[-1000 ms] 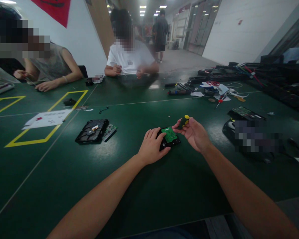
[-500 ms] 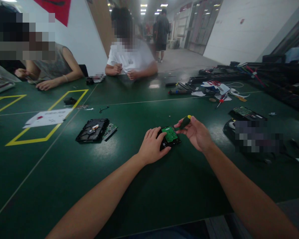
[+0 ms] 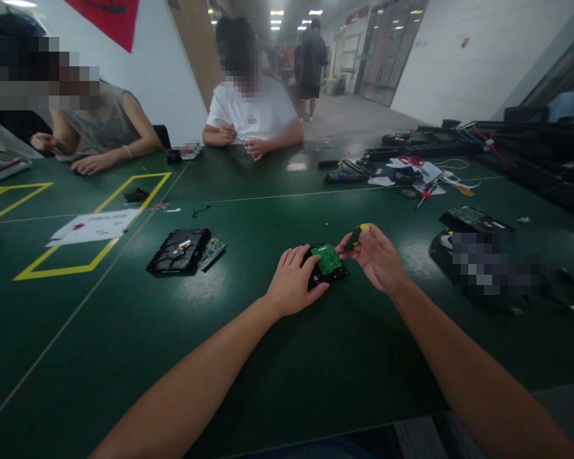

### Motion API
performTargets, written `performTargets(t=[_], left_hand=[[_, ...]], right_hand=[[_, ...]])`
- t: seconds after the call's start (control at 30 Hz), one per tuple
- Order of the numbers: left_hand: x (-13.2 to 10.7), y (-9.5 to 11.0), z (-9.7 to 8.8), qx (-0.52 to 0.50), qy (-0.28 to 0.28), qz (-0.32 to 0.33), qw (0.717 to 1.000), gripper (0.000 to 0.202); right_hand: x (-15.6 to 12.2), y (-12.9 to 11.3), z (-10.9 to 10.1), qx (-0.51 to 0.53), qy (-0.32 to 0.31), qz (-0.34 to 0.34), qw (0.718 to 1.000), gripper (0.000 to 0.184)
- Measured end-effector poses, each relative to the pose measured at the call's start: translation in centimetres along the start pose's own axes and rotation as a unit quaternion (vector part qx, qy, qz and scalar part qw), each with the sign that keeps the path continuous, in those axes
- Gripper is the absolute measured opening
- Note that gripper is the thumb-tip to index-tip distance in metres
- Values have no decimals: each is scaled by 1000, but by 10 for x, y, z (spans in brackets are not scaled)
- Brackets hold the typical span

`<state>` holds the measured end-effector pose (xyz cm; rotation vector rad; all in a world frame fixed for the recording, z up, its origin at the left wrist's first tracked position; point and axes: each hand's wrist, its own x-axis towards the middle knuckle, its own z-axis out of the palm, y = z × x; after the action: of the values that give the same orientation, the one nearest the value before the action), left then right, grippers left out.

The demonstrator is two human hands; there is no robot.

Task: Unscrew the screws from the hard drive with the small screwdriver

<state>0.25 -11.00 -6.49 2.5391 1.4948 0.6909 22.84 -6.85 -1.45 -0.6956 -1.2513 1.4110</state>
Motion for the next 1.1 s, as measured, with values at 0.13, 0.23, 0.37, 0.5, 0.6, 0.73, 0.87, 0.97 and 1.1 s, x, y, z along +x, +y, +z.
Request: performTargets(t=[0.13,0.23,0.37,0.5,0.6,0.73,0.87,0.97,1.1], left_hand=[[0,0,0,3,0,0,1000,66],[0,1,0,4,0,0,1000,65],[0,1,-1,5,1,1,1000,65],[0,1,-1,8,-1,-1,1000,66],[0,1,-1,2,-1,-1,1000,66],[0,2,-1,-4,2,-1,1000,65],[0,1,-1,0,3,1,1000,65],[0,1,0,4,1,3,1000,65],[0,0,1,2,3,2,1000,66]], right_hand=[[1,-1,-1,25,-12,7,1000,28],[2,-2,-1,37,-7,17,999,33],[2,-3,0,17,8,20,1000,38],[2,-2,1,21,15,23,999,41],[2,1,0,32,21,16,999,41],[2,2,0,15,30,7,999,40],[2,-1,1,24,35,2,999,34],[3,-4,0,33,38,9,999,35],[3,-7,-1,19,41,19,999,37]])
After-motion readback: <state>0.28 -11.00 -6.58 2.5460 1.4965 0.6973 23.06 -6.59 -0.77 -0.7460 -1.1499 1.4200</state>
